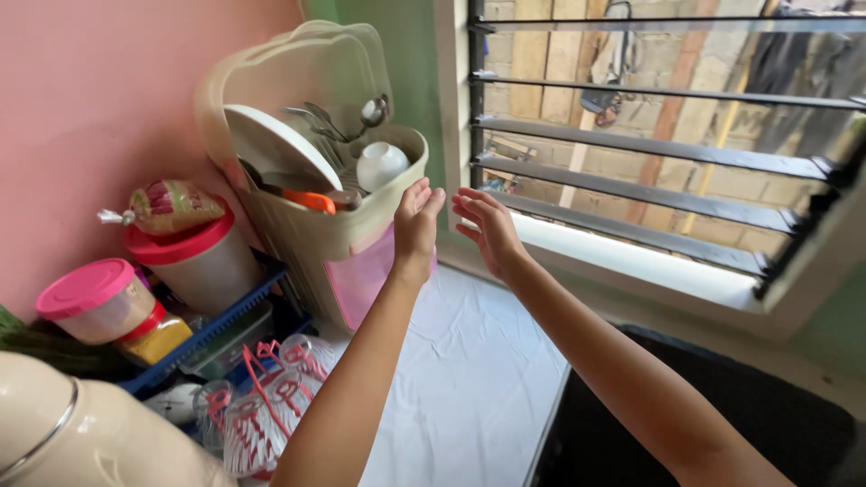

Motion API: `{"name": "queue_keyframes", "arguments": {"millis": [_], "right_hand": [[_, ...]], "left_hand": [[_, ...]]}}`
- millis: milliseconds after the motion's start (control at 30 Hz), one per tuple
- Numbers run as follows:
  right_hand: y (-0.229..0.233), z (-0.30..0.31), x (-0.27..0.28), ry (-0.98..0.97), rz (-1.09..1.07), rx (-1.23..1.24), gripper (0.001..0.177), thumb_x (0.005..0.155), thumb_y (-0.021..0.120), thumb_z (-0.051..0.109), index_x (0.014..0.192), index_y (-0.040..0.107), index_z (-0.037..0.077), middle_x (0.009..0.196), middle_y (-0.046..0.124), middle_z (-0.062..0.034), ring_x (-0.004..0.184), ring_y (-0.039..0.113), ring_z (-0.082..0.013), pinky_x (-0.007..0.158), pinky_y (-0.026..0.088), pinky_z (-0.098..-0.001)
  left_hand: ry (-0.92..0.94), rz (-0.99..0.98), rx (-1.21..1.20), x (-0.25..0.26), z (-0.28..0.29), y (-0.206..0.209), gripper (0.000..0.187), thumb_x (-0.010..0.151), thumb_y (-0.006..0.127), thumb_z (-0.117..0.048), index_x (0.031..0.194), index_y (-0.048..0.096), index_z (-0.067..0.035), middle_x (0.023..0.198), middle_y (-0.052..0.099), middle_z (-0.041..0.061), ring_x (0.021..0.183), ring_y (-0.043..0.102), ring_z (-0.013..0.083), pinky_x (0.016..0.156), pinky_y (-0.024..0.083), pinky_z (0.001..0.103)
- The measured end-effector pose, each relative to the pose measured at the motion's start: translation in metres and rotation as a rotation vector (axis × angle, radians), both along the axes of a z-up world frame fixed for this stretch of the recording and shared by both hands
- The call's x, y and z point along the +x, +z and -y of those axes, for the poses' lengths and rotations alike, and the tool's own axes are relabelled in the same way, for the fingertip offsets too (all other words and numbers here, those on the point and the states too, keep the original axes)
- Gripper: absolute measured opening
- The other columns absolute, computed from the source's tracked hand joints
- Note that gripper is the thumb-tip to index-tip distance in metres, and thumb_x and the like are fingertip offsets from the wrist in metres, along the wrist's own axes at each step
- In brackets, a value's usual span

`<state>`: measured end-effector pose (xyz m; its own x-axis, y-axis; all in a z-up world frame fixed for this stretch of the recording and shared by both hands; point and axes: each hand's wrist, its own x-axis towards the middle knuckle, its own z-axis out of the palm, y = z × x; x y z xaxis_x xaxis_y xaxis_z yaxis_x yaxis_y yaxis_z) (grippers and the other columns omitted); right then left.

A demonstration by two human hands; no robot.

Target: The recorder is taking utensils, plates, bowls and cups from the rack and setting them on the dining table.

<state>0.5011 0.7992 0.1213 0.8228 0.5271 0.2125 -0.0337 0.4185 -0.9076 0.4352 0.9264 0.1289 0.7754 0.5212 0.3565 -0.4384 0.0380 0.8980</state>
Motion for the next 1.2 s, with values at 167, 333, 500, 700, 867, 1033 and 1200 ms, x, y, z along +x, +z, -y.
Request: {"name": "queue_keyframes", "arguments": {"millis": [167, 333, 500, 700, 867, 1033, 1200], "right_hand": [[0.010, -0.046, 0.064, 0.034, 0.029, -0.031, 0.050, 0.095, 0.059, 0.026, 0.142, 0.054, 0.007, 0.138, 0.063, -0.0079, 0.131, 0.055, -0.0211, 0.108, 0.043, -0.0435], [0.015, -0.095, 0.117, 0.033, 0.051, -0.062, 0.053, 0.094, 0.060, 0.026, 0.143, 0.054, 0.008, 0.139, 0.062, -0.0086, 0.132, 0.054, -0.0222, 0.109, 0.042, -0.0433], [0.024, -0.145, 0.156, 0.035, 0.237, -0.172, 0.056, 0.091, 0.066, 0.028, 0.142, 0.055, 0.007, 0.140, 0.062, -0.0114, 0.131, 0.057, -0.0234, 0.108, 0.045, -0.0403], [0.032, -0.195, 0.182, -0.065, 0.453, -0.548, 0.064, 0.097, 0.062, 0.044, 0.144, 0.049, 0.003, 0.140, 0.060, -0.0171, 0.128, 0.058, -0.0263, 0.104, 0.047, -0.0378], [0.008, -0.242, 0.240, -0.128, 0.786, -0.870, 0.064, 0.102, 0.050, 0.055, 0.123, 0.064, -0.004, 0.120, 0.071, -0.0260, 0.115, 0.065, -0.0382, 0.100, 0.050, -0.0461], [0.020, -0.257, 0.225, -0.109, 0.934, -1.125, 0.085, 0.107, 0.033, 0.068, 0.100, 0.081, -0.001, 0.108, 0.080, -0.0246, 0.107, 0.072, -0.0393, 0.099, 0.053, -0.0481], [0.041, -0.253, 0.185, -0.169, 0.754, -1.341, 0.074, 0.099, 0.035, 0.070, 0.126, 0.072, 0.012, 0.126, 0.069, -0.0171, 0.123, 0.065, -0.0359, 0.102, 0.052, -0.0463]], "left_hand": [[0.076, 0.006, -0.036, 0.047, -0.046, 0.001, 0.063, 0.095, 0.064, -0.029, 0.147, 0.044, 0.000, 0.152, 0.052, 0.020, 0.140, 0.051, 0.0254, 0.114, 0.038, 0.034], [0.259, -0.076, 0.019, 0.074, -0.081, 0.008, 0.064, 0.092, 0.068, -0.031, 0.145, 0.048, -0.002, 0.151, 0.049, 0.018, 0.138, 0.050, 0.0244, 0.112, 0.039, 0.034], [0.553, -0.209, 0.276, 0.113, -0.128, 0.003, 0.058, 0.089, 0.070, -0.031, 0.135, 0.055, 0.000, 0.144, 0.055, 0.022, 0.132, 0.055, 0.0308, 0.108, 0.045, 0.037], [0.568, -0.424, 0.191, 0.126, -0.148, 0.026, 0.045, 0.092, 0.062, -0.023, 0.125, 0.067, 0.007, 0.128, 0.073, 0.029, 0.118, 0.070, 0.0371, 0.099, 0.053, 0.043], [0.578, -0.564, 0.045, 0.168, -0.190, 0.002, 0.051, 0.092, 0.061, -0.018, 0.134, 0.053, 0.009, 0.135, 0.059, 0.031, 0.122, 0.063, 0.0399, 0.100, 0.053, 0.045], [0.619, -0.798, 0.118, 0.167, -0.185, 0.011, 0.067, 0.096, 0.065, -0.033, 0.146, 0.036, 0.002, 0.144, 0.045, 0.030, 0.130, 0.050, 0.0451, 0.104, 0.047, 0.048], [0.569, -0.877, 0.209, 0.184, -0.204, -0.012, 0.072, 0.098, 0.057, -0.046, 0.145, 0.037, 0.005, 0.144, 0.054, 0.031, 0.131, 0.056, 0.0440, 0.110, 0.045, 0.051]]}}
